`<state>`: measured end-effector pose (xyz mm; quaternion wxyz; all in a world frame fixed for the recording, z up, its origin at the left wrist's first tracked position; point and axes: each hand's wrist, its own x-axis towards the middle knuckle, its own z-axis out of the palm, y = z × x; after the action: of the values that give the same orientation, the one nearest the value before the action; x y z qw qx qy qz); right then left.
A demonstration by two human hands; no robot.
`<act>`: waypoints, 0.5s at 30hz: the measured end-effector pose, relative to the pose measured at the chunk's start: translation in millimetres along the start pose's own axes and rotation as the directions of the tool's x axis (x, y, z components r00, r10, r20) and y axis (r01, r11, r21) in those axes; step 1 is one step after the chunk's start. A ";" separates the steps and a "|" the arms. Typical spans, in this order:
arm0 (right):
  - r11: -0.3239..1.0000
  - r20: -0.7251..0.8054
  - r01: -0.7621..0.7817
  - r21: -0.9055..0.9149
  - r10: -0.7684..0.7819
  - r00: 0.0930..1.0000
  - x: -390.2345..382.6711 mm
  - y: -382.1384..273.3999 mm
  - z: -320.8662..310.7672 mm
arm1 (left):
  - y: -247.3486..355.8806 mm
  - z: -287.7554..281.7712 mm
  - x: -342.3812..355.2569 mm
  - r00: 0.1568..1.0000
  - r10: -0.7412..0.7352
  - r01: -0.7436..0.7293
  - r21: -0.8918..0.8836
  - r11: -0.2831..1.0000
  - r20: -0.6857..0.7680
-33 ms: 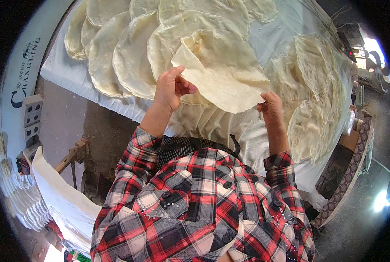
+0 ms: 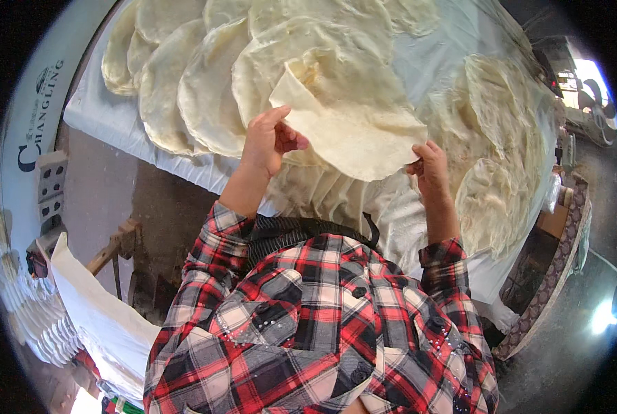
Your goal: The person repeatedly picks up thin, round dough sheets from a large pile on a table, unfolds them, and places them back down. The action is continuous and repetitive throughout the clip.
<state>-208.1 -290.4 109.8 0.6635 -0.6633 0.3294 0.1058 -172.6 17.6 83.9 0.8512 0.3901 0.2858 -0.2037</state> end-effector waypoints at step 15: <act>0.368 0.263 0.796 -0.481 -0.805 0.531 19.8 -178.5 -127.6 | 14.9 147.7 -6.2 0.831 0.258 -0.356 0.116 0.927 0.493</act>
<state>-127.9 -434.8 255.4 0.4076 -0.8986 -0.0733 -0.1449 -120.4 -87.9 174.7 0.8720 0.4549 -0.0174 -0.1799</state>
